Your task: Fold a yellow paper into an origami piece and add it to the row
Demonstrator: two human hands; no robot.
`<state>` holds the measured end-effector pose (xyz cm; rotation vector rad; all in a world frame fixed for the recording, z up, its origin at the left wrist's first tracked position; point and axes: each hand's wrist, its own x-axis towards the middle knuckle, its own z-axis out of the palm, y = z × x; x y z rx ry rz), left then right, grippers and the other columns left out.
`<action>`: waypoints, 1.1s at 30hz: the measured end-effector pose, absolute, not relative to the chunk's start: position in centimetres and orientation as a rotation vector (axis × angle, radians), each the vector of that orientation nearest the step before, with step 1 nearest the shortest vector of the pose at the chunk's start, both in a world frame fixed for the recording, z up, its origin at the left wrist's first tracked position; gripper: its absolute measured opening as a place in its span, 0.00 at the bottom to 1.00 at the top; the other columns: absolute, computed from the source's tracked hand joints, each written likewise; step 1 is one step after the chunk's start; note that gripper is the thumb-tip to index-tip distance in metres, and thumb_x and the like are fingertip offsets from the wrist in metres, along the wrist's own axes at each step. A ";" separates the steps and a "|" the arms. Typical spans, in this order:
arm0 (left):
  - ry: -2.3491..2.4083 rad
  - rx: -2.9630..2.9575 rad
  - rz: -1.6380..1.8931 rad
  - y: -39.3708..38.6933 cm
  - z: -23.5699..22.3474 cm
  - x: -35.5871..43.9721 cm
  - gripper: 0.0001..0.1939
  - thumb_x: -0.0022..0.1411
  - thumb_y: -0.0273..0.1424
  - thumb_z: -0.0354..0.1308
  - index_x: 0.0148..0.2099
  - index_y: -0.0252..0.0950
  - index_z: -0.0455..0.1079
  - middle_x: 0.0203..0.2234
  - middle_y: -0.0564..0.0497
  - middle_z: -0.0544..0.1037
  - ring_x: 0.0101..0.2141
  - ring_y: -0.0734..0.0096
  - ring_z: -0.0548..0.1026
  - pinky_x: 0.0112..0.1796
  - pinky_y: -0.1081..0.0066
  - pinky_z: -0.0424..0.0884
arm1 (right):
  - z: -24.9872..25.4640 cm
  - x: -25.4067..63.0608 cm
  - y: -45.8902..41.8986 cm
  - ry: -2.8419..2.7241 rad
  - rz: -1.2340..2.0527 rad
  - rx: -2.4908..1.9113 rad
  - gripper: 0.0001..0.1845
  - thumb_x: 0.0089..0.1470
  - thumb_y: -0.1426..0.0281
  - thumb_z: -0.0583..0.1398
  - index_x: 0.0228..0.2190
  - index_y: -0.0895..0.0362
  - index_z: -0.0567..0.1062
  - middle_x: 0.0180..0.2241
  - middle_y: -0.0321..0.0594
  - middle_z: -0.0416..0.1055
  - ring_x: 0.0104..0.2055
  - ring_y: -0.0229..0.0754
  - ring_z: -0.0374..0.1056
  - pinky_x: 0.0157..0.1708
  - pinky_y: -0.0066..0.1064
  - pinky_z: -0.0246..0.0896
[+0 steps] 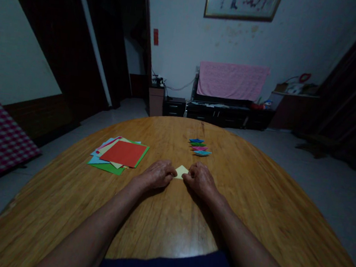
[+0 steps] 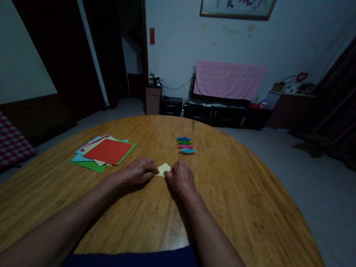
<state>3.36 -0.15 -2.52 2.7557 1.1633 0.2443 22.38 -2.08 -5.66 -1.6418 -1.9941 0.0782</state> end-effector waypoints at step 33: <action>1.425 2.589 -0.012 -2.1 -0.3 2.7 0.16 0.63 0.36 0.49 0.45 0.37 0.76 0.32 0.42 0.75 0.33 0.63 0.70 0.33 0.69 0.62 | -5.8 22.2 -2.5 -1.978 0.076 -1.640 0.08 0.48 0.66 0.60 0.23 0.58 0.72 0.29 0.41 0.66 0.34 0.42 0.62 0.34 0.31 0.53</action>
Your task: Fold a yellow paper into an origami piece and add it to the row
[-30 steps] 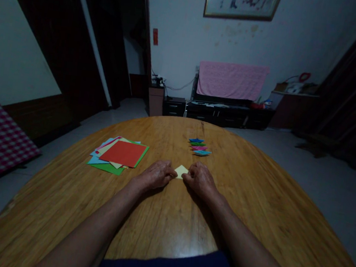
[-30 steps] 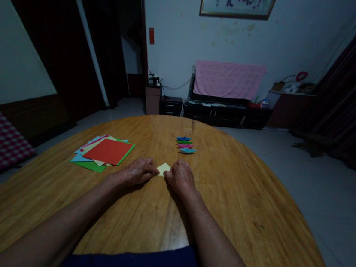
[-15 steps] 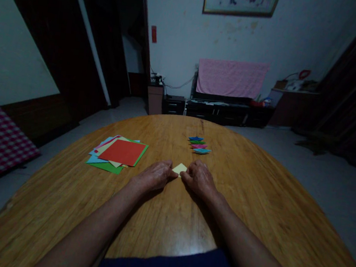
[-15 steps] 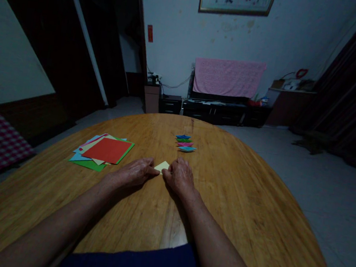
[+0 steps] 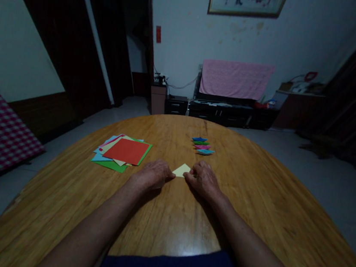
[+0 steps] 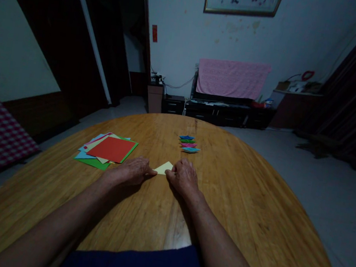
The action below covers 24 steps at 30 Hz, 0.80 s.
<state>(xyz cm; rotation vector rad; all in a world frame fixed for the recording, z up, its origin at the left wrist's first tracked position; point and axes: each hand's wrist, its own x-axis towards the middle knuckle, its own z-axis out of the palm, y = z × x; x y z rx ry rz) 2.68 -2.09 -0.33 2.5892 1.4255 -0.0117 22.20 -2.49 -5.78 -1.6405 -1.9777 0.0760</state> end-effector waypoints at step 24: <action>1.320 2.344 0.629 -0.6 -4.2 5.5 0.14 0.58 0.26 0.49 0.42 0.34 0.74 0.34 0.48 0.79 0.35 0.68 0.74 0.39 0.70 0.68 | -5.1 23.8 -2.3 -2.105 0.249 -1.496 0.10 0.52 0.71 0.56 0.20 0.58 0.70 0.29 0.39 0.68 0.33 0.38 0.62 0.34 0.28 0.54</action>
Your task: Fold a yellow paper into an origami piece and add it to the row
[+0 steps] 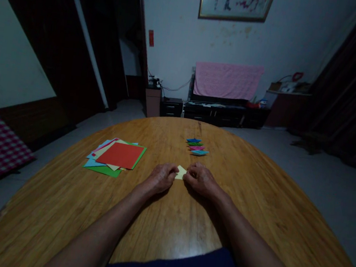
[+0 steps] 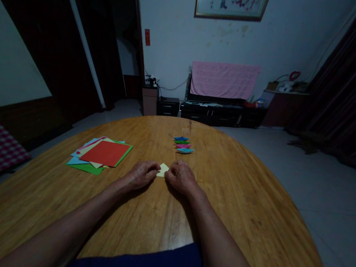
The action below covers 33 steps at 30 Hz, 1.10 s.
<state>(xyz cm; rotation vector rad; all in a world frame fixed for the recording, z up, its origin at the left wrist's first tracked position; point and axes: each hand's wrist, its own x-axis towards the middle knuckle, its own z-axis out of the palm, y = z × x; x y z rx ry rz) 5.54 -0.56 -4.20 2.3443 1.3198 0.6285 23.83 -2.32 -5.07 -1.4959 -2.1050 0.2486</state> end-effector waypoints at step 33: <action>1.219 2.500 0.498 -0.2 -4.9 5.5 0.16 0.58 0.29 0.49 0.42 0.40 0.77 0.31 0.49 0.73 0.35 0.68 0.70 0.38 0.71 0.66 | -4.6 26.9 -2.8 -2.039 0.503 -1.334 0.06 0.49 0.75 0.56 0.25 0.56 0.73 0.39 0.42 0.72 0.40 0.40 0.68 0.42 0.31 0.62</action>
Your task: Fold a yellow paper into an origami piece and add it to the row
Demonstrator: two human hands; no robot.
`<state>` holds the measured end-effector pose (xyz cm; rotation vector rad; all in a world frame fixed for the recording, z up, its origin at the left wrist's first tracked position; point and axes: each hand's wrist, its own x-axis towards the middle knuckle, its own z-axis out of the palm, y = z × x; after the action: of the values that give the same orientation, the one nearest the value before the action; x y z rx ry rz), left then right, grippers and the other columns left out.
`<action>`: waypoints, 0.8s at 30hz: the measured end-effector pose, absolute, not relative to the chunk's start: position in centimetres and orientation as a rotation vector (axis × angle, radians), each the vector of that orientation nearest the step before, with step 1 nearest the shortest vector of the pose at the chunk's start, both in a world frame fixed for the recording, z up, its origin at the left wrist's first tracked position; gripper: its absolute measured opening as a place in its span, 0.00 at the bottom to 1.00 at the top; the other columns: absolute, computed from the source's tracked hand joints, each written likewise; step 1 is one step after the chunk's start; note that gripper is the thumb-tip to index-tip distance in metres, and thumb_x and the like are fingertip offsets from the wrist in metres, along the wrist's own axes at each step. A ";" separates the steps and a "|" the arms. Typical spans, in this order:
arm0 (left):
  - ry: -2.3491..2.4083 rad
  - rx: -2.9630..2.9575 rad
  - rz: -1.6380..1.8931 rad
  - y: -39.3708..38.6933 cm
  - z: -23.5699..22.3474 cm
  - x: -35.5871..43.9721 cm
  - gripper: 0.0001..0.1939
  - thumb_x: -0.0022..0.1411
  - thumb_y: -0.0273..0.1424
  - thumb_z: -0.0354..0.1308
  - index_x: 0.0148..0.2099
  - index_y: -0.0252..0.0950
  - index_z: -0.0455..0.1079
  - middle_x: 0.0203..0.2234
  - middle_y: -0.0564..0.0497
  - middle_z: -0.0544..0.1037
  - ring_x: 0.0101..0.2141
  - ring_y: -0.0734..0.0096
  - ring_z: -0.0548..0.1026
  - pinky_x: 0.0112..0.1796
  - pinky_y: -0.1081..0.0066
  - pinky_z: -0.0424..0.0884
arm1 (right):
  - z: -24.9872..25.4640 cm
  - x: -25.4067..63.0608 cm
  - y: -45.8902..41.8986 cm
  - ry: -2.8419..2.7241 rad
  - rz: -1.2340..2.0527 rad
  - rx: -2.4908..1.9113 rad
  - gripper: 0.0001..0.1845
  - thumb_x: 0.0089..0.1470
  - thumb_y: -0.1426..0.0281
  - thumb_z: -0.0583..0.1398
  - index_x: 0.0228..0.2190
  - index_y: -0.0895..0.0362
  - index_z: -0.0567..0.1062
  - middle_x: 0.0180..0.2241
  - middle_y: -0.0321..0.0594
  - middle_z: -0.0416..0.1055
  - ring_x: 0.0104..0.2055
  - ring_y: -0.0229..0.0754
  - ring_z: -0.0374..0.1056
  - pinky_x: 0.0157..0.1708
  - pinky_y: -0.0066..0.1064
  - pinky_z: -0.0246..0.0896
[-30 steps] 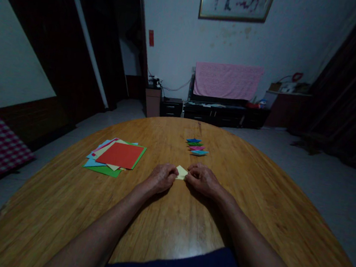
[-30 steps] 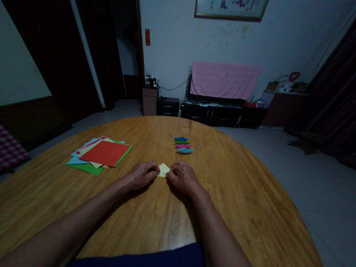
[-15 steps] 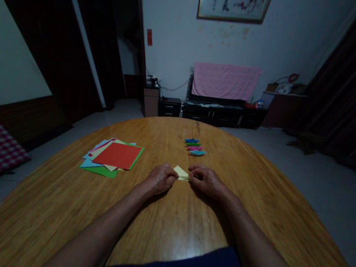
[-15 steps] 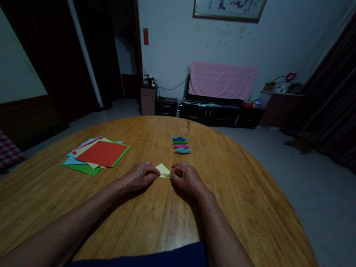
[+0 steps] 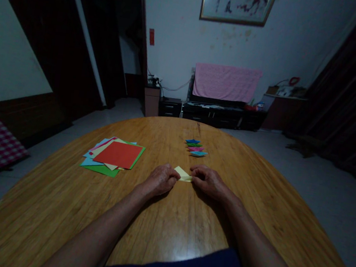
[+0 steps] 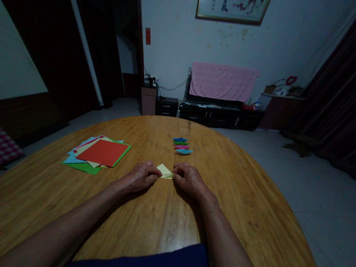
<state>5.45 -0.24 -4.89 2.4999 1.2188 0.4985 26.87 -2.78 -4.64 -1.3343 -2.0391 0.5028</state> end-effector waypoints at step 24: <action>1.236 2.511 0.438 -0.7 -3.9 5.9 0.16 0.58 0.29 0.49 0.41 0.40 0.78 0.33 0.48 0.74 0.35 0.67 0.71 0.40 0.69 0.66 | -5.1 25.8 -3.0 -1.984 0.293 -1.464 0.12 0.51 0.70 0.56 0.18 0.57 0.71 0.40 0.45 0.73 0.39 0.41 0.70 0.41 0.34 0.63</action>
<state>5.88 -0.74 -3.89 2.5109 1.2362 0.4378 25.82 -3.05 -5.08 -1.4644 -1.9839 0.2930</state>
